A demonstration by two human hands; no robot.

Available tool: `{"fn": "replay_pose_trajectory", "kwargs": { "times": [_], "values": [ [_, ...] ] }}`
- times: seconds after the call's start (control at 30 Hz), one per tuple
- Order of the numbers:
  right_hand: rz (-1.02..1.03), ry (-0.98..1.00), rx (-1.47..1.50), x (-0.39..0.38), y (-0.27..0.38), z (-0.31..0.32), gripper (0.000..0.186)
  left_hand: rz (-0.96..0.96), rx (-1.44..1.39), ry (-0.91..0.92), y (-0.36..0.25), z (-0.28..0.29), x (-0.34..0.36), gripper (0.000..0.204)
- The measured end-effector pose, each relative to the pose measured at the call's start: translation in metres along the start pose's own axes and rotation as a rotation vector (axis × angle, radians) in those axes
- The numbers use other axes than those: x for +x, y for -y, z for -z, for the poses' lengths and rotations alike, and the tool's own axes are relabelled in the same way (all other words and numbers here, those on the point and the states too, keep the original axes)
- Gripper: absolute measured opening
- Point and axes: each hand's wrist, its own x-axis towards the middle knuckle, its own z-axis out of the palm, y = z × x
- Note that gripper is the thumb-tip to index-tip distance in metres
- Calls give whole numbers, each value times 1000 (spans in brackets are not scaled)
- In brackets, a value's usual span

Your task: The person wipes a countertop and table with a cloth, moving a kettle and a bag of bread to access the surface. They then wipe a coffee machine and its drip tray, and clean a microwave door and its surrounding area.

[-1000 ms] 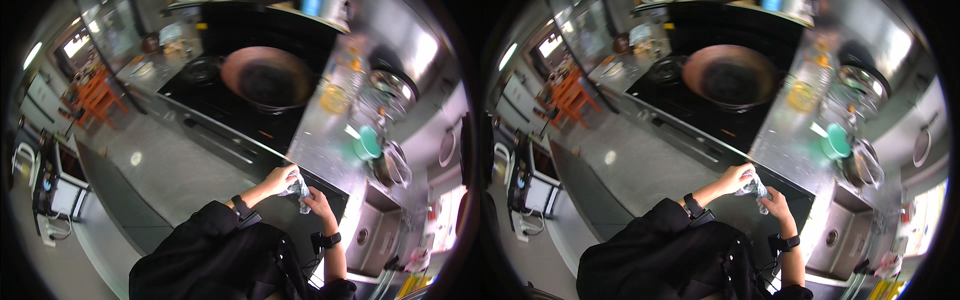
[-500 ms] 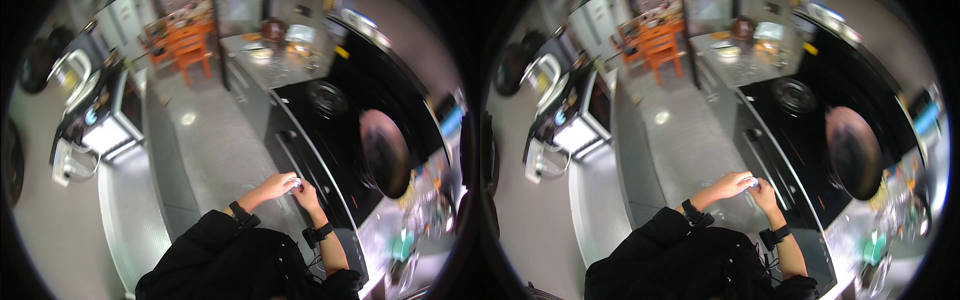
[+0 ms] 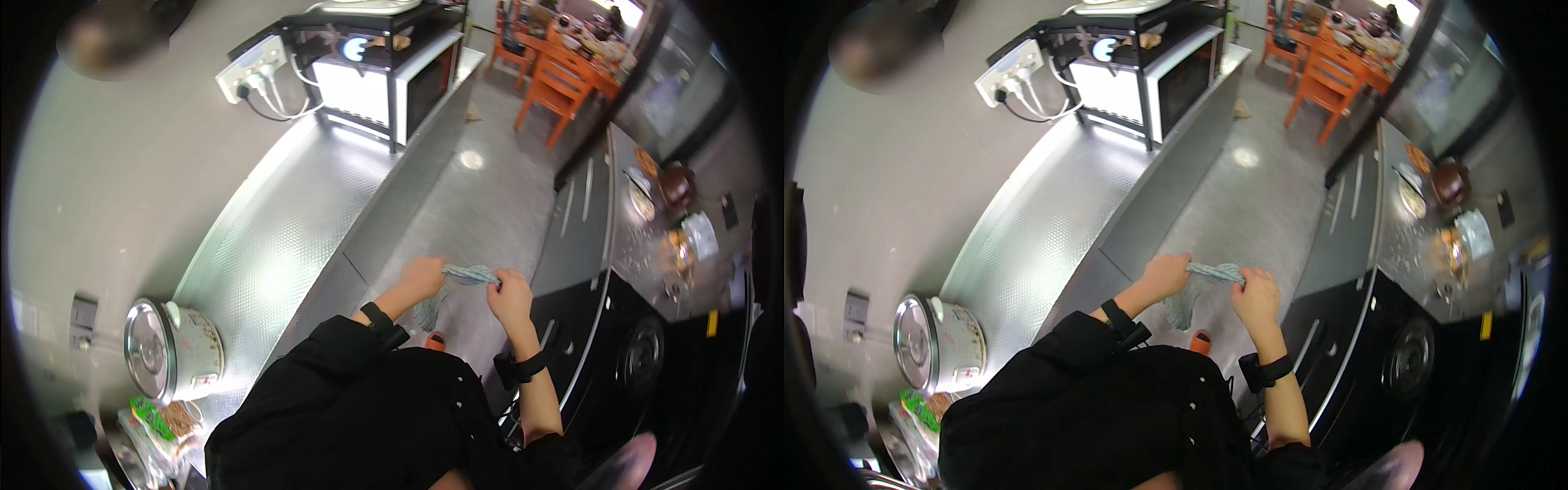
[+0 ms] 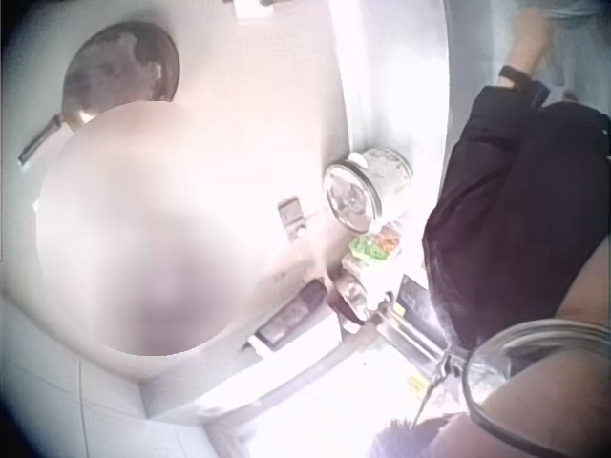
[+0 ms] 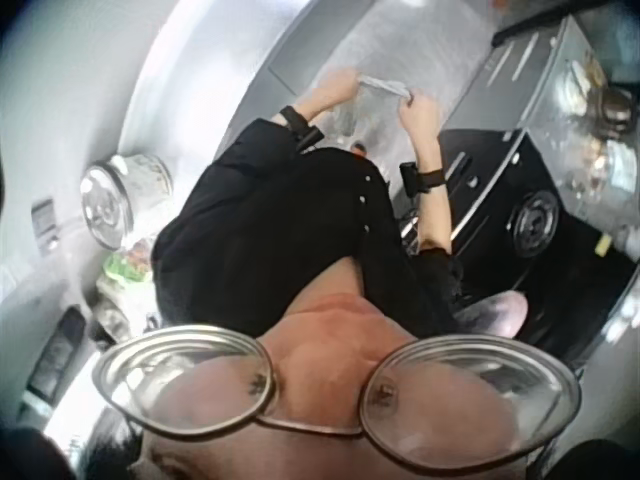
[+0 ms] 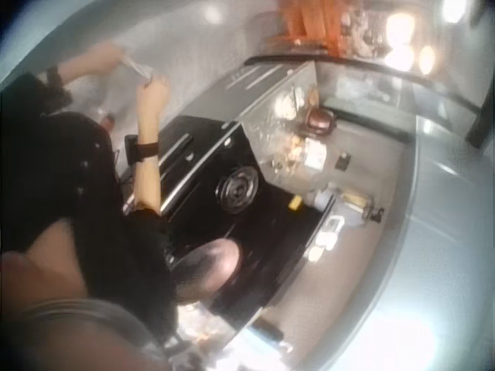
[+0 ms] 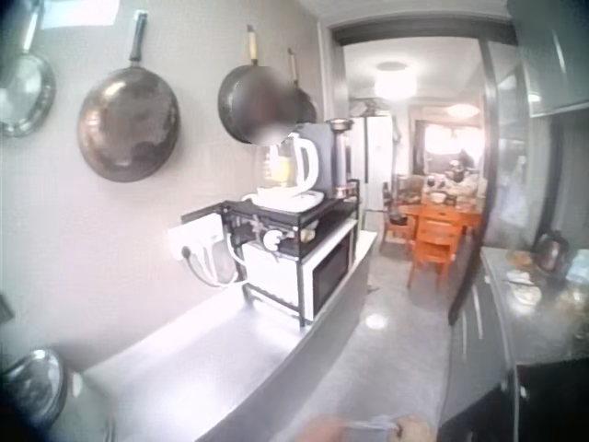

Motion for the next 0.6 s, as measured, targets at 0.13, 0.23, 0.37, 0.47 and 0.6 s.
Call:
{"fn": "replay_pose_trajectory", "kwargs": {
  "times": [0.13,0.23,0.37,0.47,0.6],
  "values": [
    [258,415,187,49,17,-14,25,218,-359,25,39,24,19,34],
    [489,655,429,67,31,-26,34,484,-1204,-180,66,36,-5,36],
    [588,966,580,88,39,-46,39,116,-1514,-557,101,76,-78,46],
    [477,1085,646,107,32,-60,35,136,-1402,-742,126,114,-146,48],
    [225,1091,753,133,10,-78,32,259,-1214,-896,151,152,-216,49]
  ]
}}
